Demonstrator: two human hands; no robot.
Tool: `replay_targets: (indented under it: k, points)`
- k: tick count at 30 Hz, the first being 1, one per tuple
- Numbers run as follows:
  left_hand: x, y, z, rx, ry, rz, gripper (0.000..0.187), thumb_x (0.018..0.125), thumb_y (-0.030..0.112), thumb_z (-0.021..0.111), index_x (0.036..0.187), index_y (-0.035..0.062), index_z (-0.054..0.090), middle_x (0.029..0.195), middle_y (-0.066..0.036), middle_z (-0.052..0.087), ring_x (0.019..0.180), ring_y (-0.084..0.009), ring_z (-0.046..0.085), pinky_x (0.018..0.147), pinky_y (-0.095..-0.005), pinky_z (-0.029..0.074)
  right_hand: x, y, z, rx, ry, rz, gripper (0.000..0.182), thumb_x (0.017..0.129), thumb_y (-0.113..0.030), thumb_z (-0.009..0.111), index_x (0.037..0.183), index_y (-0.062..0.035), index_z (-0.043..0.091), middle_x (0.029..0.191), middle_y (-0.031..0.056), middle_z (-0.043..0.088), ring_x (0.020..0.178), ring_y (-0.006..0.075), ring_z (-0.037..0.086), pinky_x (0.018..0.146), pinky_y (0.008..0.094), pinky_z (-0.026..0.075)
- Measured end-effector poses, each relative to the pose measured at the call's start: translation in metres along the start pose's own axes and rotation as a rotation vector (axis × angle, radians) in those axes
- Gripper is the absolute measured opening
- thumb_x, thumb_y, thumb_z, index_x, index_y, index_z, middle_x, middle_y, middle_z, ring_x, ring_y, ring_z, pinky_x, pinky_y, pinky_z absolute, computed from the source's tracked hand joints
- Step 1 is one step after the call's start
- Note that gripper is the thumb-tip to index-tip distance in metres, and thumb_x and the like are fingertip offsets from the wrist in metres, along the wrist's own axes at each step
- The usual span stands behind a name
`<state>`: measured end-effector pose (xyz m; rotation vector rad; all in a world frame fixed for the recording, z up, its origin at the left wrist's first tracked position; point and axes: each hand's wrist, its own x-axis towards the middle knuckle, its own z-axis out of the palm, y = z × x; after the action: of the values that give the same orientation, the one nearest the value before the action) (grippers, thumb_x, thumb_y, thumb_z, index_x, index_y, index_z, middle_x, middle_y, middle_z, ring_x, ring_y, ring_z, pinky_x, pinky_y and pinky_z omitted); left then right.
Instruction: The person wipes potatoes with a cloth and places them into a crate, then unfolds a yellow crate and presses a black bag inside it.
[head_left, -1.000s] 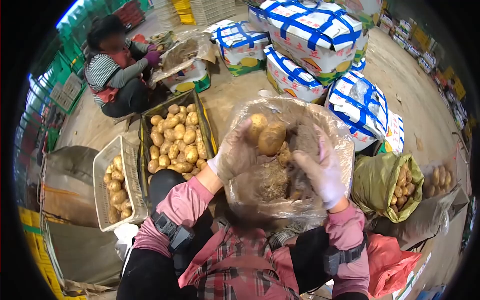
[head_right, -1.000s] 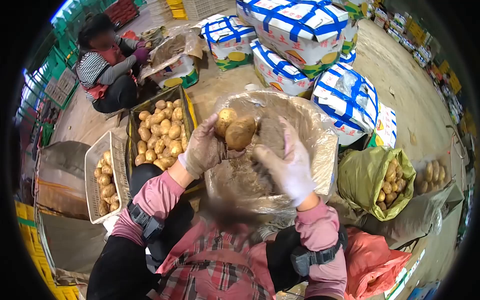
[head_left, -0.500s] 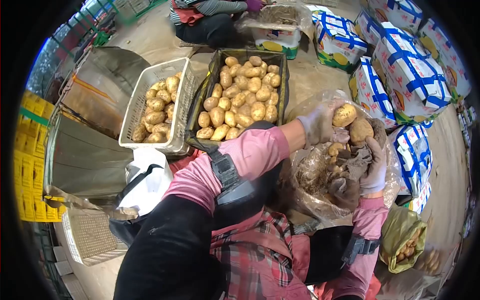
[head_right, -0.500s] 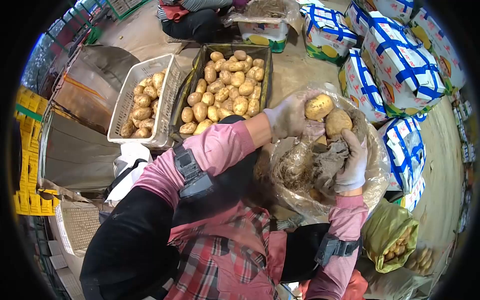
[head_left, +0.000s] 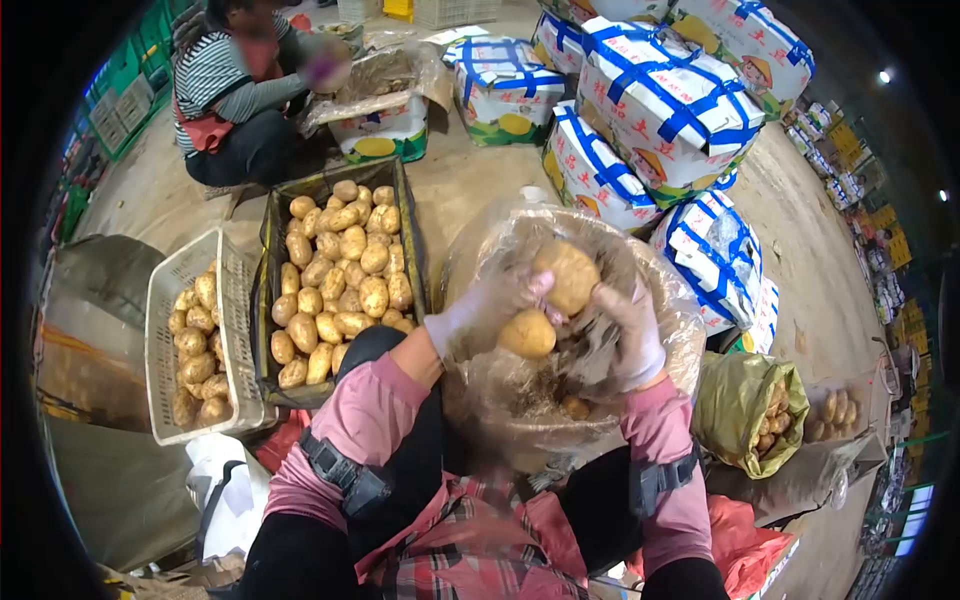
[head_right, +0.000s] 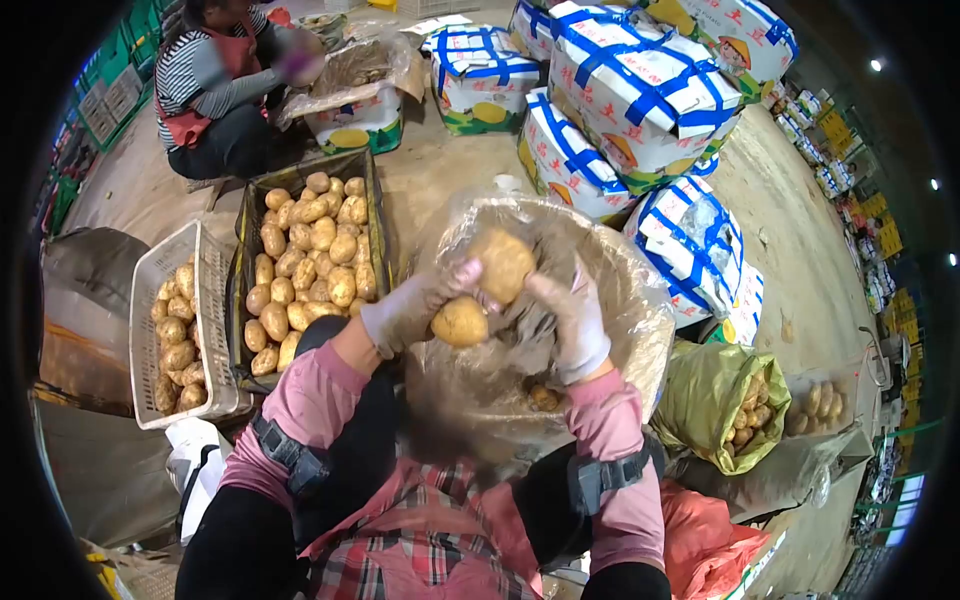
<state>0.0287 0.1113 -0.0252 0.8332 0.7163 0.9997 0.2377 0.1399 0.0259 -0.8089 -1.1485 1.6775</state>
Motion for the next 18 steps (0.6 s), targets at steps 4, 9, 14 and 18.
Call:
replay_targets:
  k: [4,9,14,18]
  points:
    - [0.019,-0.024,-0.023,0.450,0.094,0.300,0.053,0.100,0.039,0.058,0.140,0.0053,0.048,0.126,-0.004,0.061,0.113,-0.0134,0.057,0.097,-0.0304,0.048,0.008,0.004,-0.004,-0.486,0.024,-0.224,0.055,0.083,-0.003,0.074,0.133,0.0051,0.053,0.128,0.0112,0.061,0.120,0.0184,0.055,0.103,0.0311,0.043]
    - [0.011,-0.008,-0.009,0.308,0.168,0.117,0.048,0.101,0.034,0.057,0.138,0.0044,0.050,0.127,-0.005,0.060,0.114,-0.0128,0.055,0.096,-0.0290,0.046,0.003,0.006,0.005,-0.430,-0.049,-0.141,0.055,0.087,-0.004,0.068,0.137,0.0022,0.048,0.134,0.0125,0.058,0.122,0.0199,0.055,0.103,0.0327,0.044]
    - [0.005,-0.026,-0.017,0.263,-0.035,0.166,0.054,0.103,0.040,0.051,0.142,0.0030,0.044,0.132,-0.011,0.058,0.120,-0.0177,0.054,0.105,-0.0341,0.042,-0.004,0.020,0.024,-1.053,-0.171,-0.587,0.053,0.088,-0.013,0.067,0.136,-0.0005,0.051,0.139,0.0246,0.051,0.130,0.0391,0.050,0.109,0.0410,0.040]
    - [0.009,-0.025,-0.016,0.636,-0.014,0.396,0.049,0.109,0.032,0.036,0.145,-0.0004,0.039,0.143,-0.017,0.048,0.133,-0.0265,0.045,0.114,-0.0375,0.034,0.000,0.015,0.025,-1.070,-0.069,-0.547,0.047,0.088,-0.017,0.068,0.130,0.0000,0.056,0.132,0.0250,0.056,0.125,0.0413,0.053,0.105,0.0432,0.043]
